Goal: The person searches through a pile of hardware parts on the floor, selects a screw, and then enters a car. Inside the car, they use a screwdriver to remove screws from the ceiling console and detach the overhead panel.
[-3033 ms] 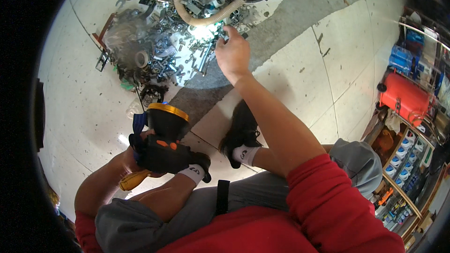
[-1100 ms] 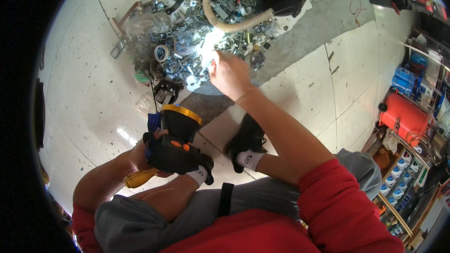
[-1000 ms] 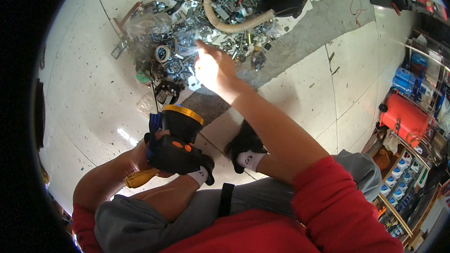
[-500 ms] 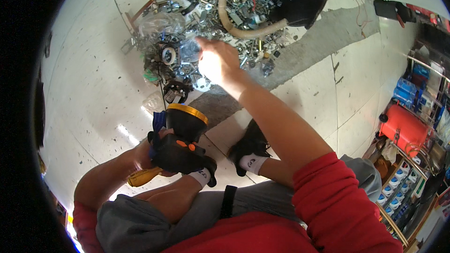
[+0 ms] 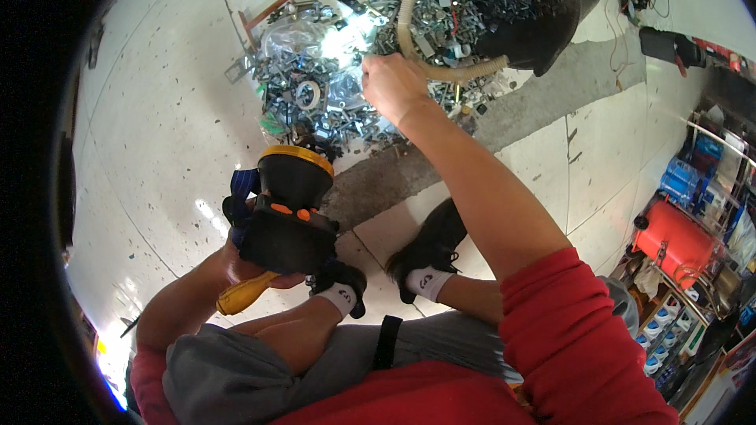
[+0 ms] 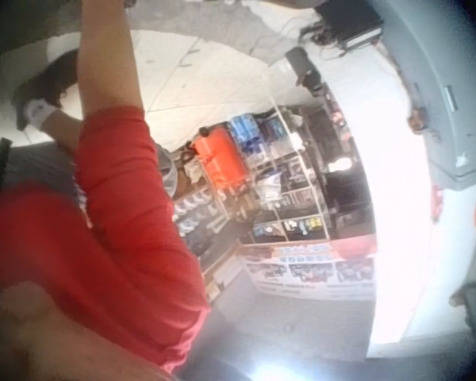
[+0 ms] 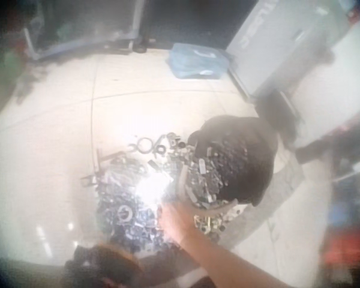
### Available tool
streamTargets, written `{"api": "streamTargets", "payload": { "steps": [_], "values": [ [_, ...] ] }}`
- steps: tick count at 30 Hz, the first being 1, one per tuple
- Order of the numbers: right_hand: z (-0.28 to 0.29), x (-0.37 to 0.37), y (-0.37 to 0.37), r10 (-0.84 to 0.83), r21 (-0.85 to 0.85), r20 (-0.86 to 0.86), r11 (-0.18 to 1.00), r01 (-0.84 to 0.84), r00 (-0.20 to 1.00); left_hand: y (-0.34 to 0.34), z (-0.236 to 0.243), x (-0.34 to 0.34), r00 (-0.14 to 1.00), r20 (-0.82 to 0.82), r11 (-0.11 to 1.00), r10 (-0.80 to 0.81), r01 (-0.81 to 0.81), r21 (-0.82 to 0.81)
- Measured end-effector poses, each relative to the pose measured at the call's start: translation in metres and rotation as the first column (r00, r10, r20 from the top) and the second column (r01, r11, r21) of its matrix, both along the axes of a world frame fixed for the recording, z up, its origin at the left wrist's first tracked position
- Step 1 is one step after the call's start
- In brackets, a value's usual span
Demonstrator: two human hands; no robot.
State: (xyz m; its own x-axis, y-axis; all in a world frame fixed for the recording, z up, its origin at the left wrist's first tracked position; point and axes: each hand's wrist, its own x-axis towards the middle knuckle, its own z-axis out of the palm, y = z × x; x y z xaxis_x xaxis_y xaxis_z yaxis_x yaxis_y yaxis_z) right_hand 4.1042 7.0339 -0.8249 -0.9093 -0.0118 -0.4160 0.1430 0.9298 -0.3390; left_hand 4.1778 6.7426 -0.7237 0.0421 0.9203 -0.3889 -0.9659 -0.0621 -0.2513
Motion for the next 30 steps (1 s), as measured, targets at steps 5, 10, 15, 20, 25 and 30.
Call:
{"api": "streamTargets", "payload": {
  "steps": [5, 10, 15, 20, 25, 30],
  "values": [
    [0.003, 0.008, -0.009, -0.021, -0.052, 0.048, 0.998, 0.023, 0.999, -0.013, -0.004, 0.006, 0.994, 0.030, 0.994, 0.104, -0.105, 0.021],
    [0.011, 0.015, -0.019, 0.165, 0.002, 0.029, 0.986, -0.166, 0.986, -0.017, -0.014, 0.009, 0.995, 0.034, 0.995, 0.096, -0.095, -0.008],
    [0.031, -0.013, -0.010, 0.096, 0.082, 0.203, 0.990, -0.114, 0.974, -0.020, -0.017, 0.015, 0.991, 0.067, 0.991, 0.112, -0.106, -0.081],
    [0.032, -0.069, -0.044, 0.227, 0.069, 0.060, 0.971, -0.231, 0.972, -0.015, -0.015, 0.019, 0.998, -0.018, 0.976, 0.058, -0.061, -0.209],
    [0.017, -0.121, -0.060, 0.377, 0.063, -0.142, 0.926, -0.372, 0.915, -0.014, -0.008, 0.021, 0.991, -0.133, 0.984, -0.007, -0.017, -0.177],
    [0.008, -0.154, -0.065, 0.325, 0.099, -0.217, 0.945, -0.311, 0.920, -0.016, -0.007, 0.017, 0.985, -0.171, 0.989, -0.015, -0.010, -0.146]
  ]
}}
